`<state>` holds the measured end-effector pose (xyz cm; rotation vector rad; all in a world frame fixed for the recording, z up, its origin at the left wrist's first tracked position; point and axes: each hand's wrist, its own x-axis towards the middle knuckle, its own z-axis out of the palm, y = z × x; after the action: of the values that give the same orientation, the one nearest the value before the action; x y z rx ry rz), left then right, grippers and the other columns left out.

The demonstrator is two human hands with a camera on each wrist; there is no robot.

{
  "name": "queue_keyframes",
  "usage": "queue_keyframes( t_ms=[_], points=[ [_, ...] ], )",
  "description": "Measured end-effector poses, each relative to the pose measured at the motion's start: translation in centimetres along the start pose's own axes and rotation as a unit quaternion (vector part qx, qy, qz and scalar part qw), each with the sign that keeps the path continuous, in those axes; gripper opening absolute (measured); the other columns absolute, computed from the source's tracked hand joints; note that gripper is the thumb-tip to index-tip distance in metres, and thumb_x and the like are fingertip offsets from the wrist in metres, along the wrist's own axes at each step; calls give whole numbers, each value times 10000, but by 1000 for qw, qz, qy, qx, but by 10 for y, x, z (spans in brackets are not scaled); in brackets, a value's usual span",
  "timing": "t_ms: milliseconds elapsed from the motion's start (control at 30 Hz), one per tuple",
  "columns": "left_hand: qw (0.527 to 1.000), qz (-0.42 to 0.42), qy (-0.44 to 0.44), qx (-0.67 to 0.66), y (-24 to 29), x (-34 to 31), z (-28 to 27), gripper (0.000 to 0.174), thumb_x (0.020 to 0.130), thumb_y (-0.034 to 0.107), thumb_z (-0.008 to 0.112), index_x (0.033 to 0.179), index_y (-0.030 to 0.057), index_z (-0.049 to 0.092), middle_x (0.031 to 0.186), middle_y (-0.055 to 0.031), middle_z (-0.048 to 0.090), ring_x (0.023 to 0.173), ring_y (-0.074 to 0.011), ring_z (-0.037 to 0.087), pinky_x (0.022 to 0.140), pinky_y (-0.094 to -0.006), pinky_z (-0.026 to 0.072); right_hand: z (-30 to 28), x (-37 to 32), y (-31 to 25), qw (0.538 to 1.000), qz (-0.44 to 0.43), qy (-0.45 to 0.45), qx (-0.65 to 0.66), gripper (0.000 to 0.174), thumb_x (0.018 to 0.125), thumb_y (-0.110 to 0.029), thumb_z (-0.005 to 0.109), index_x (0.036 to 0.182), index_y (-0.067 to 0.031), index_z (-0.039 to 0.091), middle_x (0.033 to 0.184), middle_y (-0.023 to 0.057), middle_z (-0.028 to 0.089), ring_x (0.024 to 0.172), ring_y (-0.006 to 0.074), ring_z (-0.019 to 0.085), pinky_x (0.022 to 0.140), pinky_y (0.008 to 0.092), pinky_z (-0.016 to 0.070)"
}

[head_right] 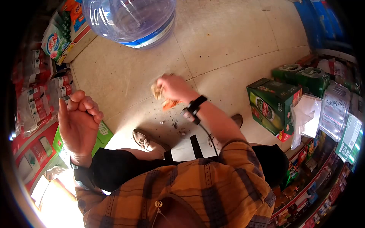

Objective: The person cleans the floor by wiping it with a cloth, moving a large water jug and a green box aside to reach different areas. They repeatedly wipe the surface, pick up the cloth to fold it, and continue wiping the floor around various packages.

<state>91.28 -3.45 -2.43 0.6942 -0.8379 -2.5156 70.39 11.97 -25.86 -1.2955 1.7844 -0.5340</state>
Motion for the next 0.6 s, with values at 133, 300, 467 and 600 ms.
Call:
queue_keyframes(
  t_ms=[133,300,467,600],
  points=[
    [1000,-8,-1,2,-1,2,3,577,1049,473,279,1257,3,540,1039,-130,626,924,-233,600,841,-364,488,-73,4,57,977,38,212,7,167,835,-99,637,1001,-83,625,985,129,641,826,275,648,707,387,522],
    [1000,-14,-1,9,-3,3,4,567,1050,466,286,1244,-1,542,1037,-131,627,921,-232,601,838,-365,490,-48,-10,111,934,-5,282,-221,198,834,-168,655,1015,-88,643,1059,157,614,951,339,609,833,483,471],
    [1000,-14,10,16,-6,8,5,541,1046,454,319,1245,-1,535,1032,-131,625,913,-227,600,830,-364,493,46,-21,97,909,-79,204,-354,272,829,-263,673,1048,-102,659,1122,177,570,1005,342,570,874,543,448],
    [998,-23,-9,50,-10,10,9,519,1034,445,379,1254,-2,524,1035,-125,620,913,-215,596,831,-361,494,67,-38,52,947,-112,-3,-301,275,854,-268,666,1100,-145,664,1099,73,615,996,283,602,879,481,475]
  ],
)
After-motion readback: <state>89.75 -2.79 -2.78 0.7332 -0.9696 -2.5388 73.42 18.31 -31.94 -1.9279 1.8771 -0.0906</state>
